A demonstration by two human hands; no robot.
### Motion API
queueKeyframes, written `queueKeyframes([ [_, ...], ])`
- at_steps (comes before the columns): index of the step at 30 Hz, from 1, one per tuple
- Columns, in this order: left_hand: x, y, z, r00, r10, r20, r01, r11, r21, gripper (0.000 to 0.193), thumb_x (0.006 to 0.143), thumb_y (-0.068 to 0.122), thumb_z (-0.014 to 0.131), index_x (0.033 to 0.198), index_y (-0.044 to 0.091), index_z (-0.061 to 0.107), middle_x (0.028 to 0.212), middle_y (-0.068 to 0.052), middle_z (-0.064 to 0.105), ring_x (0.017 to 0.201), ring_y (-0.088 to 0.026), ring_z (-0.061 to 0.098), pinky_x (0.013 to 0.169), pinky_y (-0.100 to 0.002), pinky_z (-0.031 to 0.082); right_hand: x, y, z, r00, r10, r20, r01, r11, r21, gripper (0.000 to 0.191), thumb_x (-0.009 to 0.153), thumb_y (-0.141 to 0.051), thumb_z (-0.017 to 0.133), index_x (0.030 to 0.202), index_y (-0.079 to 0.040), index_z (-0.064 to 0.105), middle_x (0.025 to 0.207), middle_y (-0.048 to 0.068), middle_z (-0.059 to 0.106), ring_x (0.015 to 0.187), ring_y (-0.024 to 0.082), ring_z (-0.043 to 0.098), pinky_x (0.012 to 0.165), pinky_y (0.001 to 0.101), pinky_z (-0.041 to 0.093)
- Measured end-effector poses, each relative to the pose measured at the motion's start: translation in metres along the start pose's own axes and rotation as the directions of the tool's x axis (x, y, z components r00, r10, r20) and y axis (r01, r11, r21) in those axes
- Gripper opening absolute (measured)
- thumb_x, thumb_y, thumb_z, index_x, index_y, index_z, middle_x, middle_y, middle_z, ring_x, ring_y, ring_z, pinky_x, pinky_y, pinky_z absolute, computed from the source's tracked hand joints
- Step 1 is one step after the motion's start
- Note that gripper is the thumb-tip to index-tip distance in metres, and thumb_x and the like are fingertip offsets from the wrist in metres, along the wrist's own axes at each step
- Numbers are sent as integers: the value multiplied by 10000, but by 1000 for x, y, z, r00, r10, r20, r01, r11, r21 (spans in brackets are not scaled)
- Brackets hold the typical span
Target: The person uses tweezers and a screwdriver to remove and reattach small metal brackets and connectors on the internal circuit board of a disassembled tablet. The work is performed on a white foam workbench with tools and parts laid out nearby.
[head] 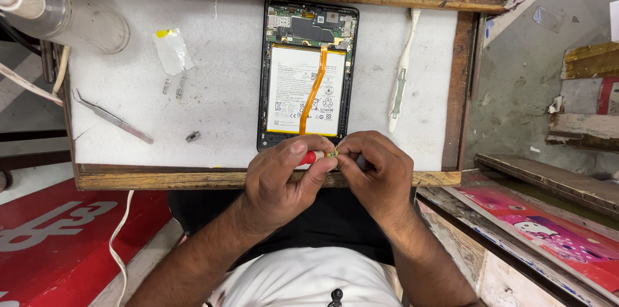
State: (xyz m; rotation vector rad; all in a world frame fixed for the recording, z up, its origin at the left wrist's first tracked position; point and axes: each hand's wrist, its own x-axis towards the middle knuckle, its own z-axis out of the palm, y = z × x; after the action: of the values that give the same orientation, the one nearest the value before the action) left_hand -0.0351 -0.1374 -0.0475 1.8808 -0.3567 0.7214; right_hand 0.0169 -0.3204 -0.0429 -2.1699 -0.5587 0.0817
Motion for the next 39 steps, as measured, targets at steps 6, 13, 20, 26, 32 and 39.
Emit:
queueKeyframes([
  [6, 0, 1, 4, 999, -27, -32, 27, 1000, 4, 774, 1026, 82, 750, 1577, 184, 216, 1102, -137, 724, 1036, -256, 786, 876, -368, 715, 0, 3, 0, 1000, -5, -15, 5, 1000, 11, 161, 851, -82, 850, 927, -80, 708, 948, 34, 741, 667, 26, 644, 512, 177, 502],
  [13, 3, 3, 6, 999, -11, -38, 12, 999, 31, 805, 1013, 93, 765, 1586, 192, 207, 1092, -138, 733, 1011, -252, 793, 851, -352, 711, 4, 3, -3, 1000, -12, -4, 12, 1000, 6, 235, 826, -182, 896, 940, -95, 709, 929, 22, 734, 673, 34, 640, 523, 180, 511],
  [20, 1, -7, -14, 1000, -2, -22, 5, 991, 135, 857, 1012, 90, 771, 1613, 220, 174, 1086, -150, 738, 997, -259, 792, 839, -351, 708, 11, -3, -7, 997, -63, 37, 61, 997, 49, 416, 766, -250, 905, 1090, -68, 718, 1033, 87, 742, 751, 86, 696, 579, 195, 581],
  [26, -5, -18, -23, 1000, -7, 23, 2, 976, 218, 850, 999, 100, 780, 1614, 170, 198, 1045, -137, 743, 974, -242, 792, 784, -324, 705, 17, -7, -3, 989, -146, -9, 146, 989, -30, 169, 916, -34, 741, 1072, -99, 744, 1134, 51, 740, 945, 136, 760, 729, 242, 630],
  [32, 1, -19, -21, 998, 37, 54, -50, 963, 266, 788, 1001, 100, 787, 1541, 146, 216, 1022, -129, 731, 926, -219, 779, 724, -302, 687, 24, -11, -3, 971, -225, 76, 237, 943, -235, 218, 830, -163, 830, 1045, -179, 797, 1162, 7, 723, 764, 114, 663, 657, 276, 561],
  [39, 9, -20, -18, 997, 32, 71, -49, 964, 262, 773, 1015, 108, 779, 1554, 139, 226, 1042, -128, 720, 944, -228, 781, 749, -316, 697, 27, -8, -3, 962, -249, 111, 271, 921, -279, 278, 819, -254, 883, 1077, -189, 801, 1187, -10, 702, 707, 94, 583, 601, 256, 523],
])
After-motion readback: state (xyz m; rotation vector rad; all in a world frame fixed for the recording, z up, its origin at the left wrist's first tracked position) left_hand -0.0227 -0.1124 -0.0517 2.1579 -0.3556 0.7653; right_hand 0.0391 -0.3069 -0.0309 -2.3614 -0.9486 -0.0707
